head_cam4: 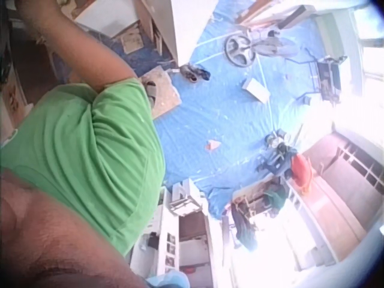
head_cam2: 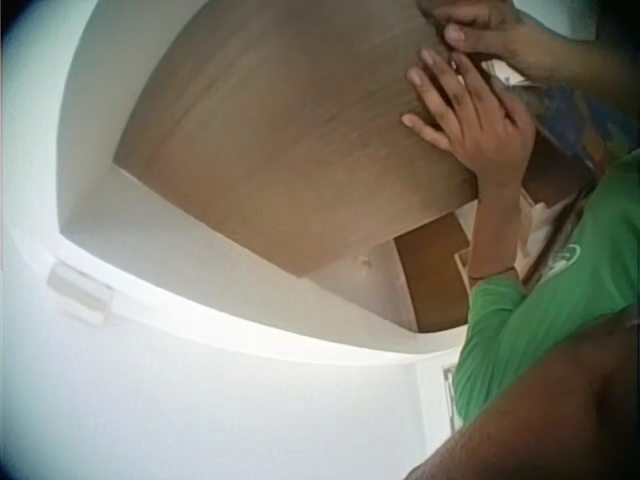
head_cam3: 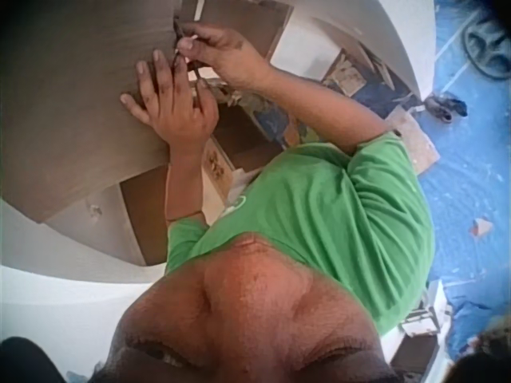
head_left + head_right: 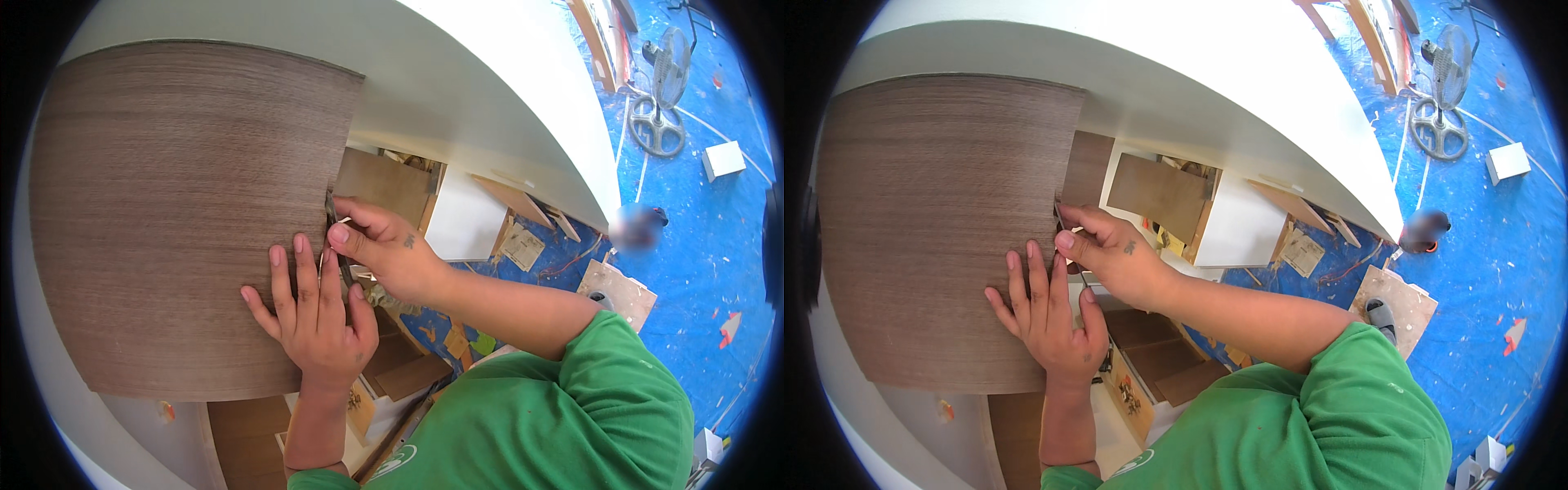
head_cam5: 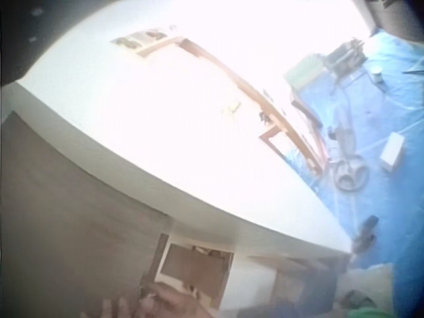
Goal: The person positions a wooden cabinet door against an upper cabinet frame and uses a small rectangular tool to press and align the door edges. They repeatedly adjust the door's position and apply pressure along the seams to ensure a flush fit.
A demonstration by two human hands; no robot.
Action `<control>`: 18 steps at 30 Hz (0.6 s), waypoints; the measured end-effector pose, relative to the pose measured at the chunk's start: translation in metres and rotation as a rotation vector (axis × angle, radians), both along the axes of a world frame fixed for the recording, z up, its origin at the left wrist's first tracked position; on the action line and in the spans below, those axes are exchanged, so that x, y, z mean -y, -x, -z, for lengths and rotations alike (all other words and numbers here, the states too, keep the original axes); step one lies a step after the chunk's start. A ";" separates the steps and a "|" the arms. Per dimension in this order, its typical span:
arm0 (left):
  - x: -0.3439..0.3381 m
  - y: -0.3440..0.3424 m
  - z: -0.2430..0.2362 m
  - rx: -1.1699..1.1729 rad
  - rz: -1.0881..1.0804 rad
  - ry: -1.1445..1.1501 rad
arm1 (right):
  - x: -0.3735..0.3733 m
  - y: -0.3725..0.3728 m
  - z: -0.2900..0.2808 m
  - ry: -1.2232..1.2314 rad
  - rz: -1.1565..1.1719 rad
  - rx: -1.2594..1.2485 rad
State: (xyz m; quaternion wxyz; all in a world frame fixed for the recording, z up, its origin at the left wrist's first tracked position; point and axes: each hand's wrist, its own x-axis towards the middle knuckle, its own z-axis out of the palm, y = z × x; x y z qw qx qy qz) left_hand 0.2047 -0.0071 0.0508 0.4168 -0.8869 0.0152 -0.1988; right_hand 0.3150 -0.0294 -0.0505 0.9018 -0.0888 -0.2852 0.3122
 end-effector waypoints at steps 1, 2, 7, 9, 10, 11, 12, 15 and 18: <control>-0.001 -0.002 -0.001 -0.002 0.000 0.004 | 0.000 -0.001 -0.004 -0.028 -0.027 -0.053; -0.001 -0.003 -0.002 -0.005 -0.002 0.007 | 0.001 -0.002 -0.009 -0.056 -0.056 -0.107; -0.004 -0.002 -0.003 0.007 -0.016 0.018 | -0.003 -0.001 -0.014 -0.063 -0.137 -0.209; -0.004 -0.003 -0.003 0.015 -0.002 0.033 | -0.005 -0.002 -0.014 -0.030 -0.104 -0.184; -0.003 -0.006 -0.003 -0.011 -0.004 0.035 | -0.005 -0.004 -0.012 -0.036 -0.084 -0.177; -0.003 -0.009 -0.003 -0.035 -0.001 0.037 | -0.005 -0.007 -0.012 -0.042 -0.058 -0.169; 0.001 -0.009 -0.004 -0.058 -0.004 0.040 | -0.002 -0.008 -0.011 -0.045 -0.039 -0.159; 0.012 -0.008 -0.008 -0.136 -0.160 -0.013 | 0.011 0.003 -0.007 0.155 -0.029 -0.160; 0.005 0.006 0.000 -0.141 -0.089 0.027 | 0.016 0.023 0.000 0.093 0.019 -0.086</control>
